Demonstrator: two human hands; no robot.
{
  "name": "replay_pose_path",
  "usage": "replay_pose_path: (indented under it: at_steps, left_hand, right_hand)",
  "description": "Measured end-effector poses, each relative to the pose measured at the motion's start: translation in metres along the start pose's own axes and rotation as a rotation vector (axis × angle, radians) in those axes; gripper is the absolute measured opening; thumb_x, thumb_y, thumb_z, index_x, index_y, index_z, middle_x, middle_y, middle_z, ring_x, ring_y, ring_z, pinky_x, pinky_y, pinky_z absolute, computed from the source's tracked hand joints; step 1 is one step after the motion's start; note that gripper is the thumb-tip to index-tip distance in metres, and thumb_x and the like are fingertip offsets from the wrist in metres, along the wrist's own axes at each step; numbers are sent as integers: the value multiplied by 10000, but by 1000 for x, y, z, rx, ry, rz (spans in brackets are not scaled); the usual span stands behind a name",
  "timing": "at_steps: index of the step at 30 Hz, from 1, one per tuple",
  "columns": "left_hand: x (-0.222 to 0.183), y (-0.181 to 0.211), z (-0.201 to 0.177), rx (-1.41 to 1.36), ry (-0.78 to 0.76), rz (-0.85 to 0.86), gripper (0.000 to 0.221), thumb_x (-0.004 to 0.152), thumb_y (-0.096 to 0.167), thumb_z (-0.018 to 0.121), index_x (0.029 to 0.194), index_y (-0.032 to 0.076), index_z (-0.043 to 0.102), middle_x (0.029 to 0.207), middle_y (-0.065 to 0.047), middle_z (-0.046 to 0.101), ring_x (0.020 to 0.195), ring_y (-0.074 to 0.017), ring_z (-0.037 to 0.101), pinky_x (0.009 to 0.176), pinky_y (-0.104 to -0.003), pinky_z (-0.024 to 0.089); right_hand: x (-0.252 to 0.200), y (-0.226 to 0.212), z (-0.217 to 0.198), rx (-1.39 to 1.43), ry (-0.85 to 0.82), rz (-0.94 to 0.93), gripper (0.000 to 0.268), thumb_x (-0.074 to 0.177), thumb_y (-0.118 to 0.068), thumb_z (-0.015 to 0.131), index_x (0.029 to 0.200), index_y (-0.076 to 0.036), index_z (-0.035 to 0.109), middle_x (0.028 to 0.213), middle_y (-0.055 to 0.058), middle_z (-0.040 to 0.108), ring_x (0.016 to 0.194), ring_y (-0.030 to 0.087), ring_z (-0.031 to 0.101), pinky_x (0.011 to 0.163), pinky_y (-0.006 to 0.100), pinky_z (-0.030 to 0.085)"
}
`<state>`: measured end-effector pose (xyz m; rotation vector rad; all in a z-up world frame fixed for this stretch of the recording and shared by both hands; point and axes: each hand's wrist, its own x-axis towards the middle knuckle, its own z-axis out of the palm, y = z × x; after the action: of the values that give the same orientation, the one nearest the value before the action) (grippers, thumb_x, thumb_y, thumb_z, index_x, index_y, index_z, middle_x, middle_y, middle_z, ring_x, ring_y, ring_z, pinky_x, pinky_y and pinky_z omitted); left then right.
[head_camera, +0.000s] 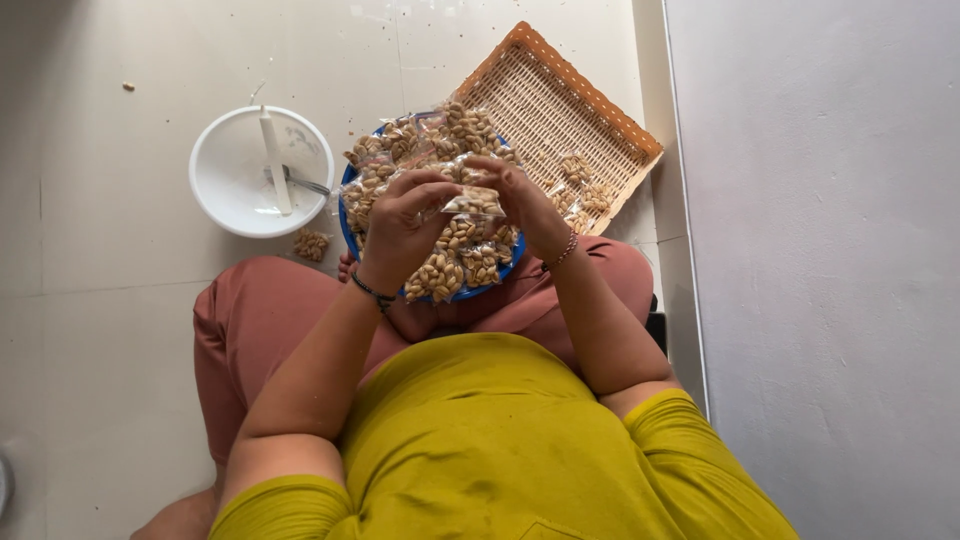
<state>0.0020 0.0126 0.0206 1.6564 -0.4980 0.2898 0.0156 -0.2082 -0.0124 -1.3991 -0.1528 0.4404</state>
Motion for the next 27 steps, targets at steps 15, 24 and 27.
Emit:
replay_pose_path:
  at_steps: [15, 24, 27]
  left_hand:
    - [-96, -242, -156, 1293, -647, -966, 412, 942, 338, 560, 1093, 46, 809, 1084, -176, 794, 1097, -400, 720, 988, -557, 423]
    - [-100, -283, -133, 1321, -890, -1043, 509, 1059, 233, 331, 1346, -9, 674, 1354, -198, 701, 1284, -424, 618, 961, -700, 414]
    - [-104, -271, -124, 680, -19, -1404, 650, 1100, 330, 486, 1301, -262, 310, 1217, -307, 652, 987, -340, 701, 760, -351, 560]
  right_hand:
    - [12, 80, -118, 378, 364, -391, 255, 1015, -85, 614, 1230, -126, 484, 1178, 144, 677, 864, 283, 752, 665, 371, 677]
    - [5, 73, -132, 658, 582, -361, 101, 1046, -240, 545, 1133, -219, 590, 1076, 29, 724, 868, 212, 738, 666, 323, 670]
    - [9, 74, -130, 670, 532, -386, 108, 1047, -244, 570, 1130, -177, 590, 1068, 79, 722, 837, 239, 742, 642, 363, 673]
